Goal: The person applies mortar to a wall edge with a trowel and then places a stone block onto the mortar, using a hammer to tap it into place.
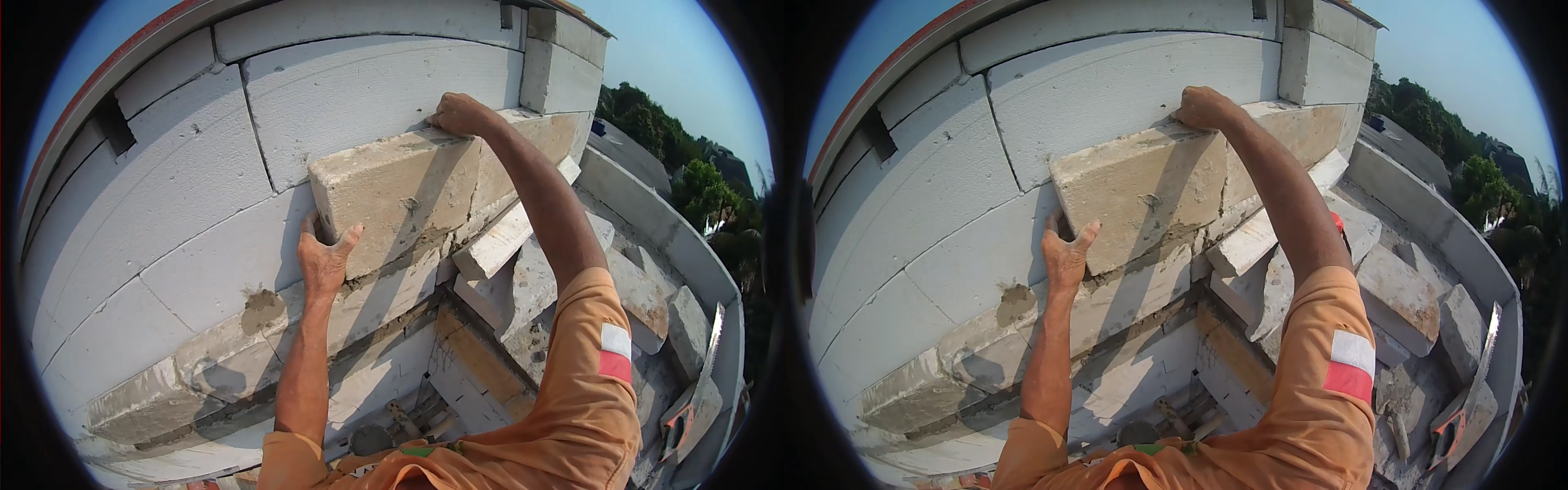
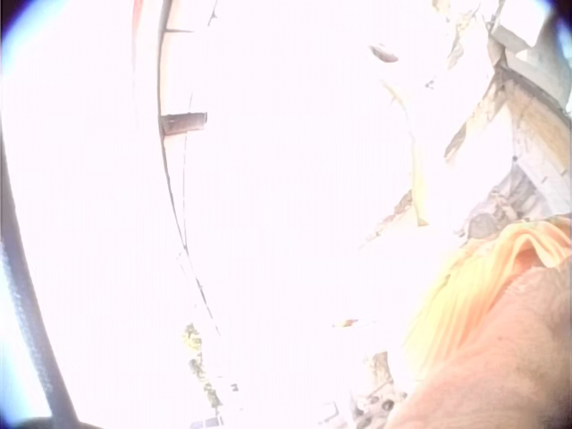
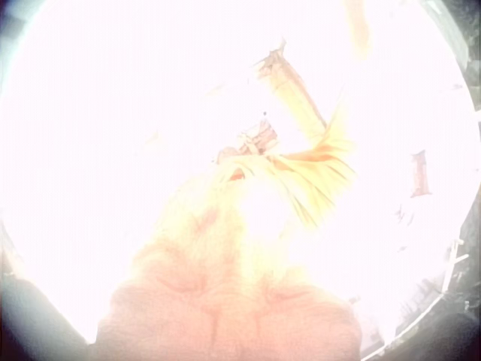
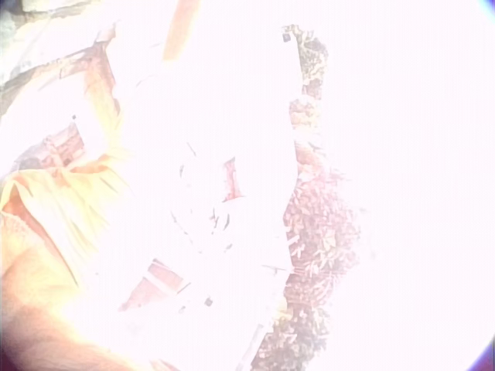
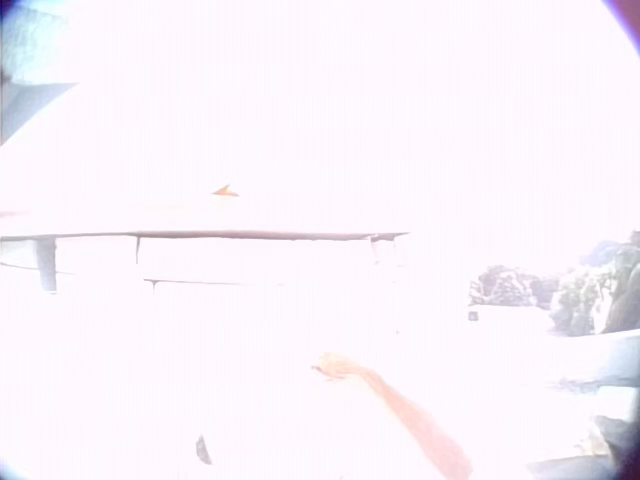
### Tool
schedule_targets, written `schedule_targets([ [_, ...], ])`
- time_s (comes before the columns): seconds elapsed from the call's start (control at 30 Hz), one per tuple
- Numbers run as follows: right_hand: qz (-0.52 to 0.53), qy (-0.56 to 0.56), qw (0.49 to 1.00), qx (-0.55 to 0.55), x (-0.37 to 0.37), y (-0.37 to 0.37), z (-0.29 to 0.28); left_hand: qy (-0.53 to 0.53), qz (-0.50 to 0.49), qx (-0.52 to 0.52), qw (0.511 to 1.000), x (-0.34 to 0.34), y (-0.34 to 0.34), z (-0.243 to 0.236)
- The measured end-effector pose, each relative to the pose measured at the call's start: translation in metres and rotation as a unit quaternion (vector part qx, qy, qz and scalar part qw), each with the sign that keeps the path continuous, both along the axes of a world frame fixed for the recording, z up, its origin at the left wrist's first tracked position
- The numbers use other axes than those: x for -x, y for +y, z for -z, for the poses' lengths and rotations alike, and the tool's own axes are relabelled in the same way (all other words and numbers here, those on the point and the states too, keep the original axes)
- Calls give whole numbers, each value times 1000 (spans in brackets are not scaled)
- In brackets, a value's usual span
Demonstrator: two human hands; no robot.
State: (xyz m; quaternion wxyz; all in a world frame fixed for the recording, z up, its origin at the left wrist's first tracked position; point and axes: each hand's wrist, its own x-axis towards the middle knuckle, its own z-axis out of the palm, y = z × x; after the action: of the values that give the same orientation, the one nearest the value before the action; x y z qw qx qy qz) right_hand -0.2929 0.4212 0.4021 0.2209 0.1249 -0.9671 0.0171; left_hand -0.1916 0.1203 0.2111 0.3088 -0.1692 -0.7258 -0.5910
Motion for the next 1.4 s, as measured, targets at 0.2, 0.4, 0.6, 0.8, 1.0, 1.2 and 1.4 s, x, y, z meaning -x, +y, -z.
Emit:
schedule_targets([
  [0.2, -22, 9, 1000, -6, 17, 21, 6, 6, 8, -9, 1000, -3, 5, 0],
  [0.4, -203, 176, 922, -279, 21, 34, 9, -19, 20, -23, 999, -2, 4, -1],
  [0.6, -21, 62, 991, -120, 65, 53, 24, -27, 20, -20, 999, -1, 8, -1],
  [0.8, -77, 28, 996, -19, -2, 3, 2, -41, 38, -30, 998, -3, -1, -2],
  [1.0, 6, -31, 997, 73, -10, 8, -7, -24, 30, -27, 999, -3, 3, -1],
  [1.2, -37, 37, 994, 94, -5, 10, 2, -38, 39, -40, 998, -6, 0, -3],
  [1.4, -32, 24, 993, 113, -11, 0, 3, -28, 38, -47, 998, -4, 1, -1],
])
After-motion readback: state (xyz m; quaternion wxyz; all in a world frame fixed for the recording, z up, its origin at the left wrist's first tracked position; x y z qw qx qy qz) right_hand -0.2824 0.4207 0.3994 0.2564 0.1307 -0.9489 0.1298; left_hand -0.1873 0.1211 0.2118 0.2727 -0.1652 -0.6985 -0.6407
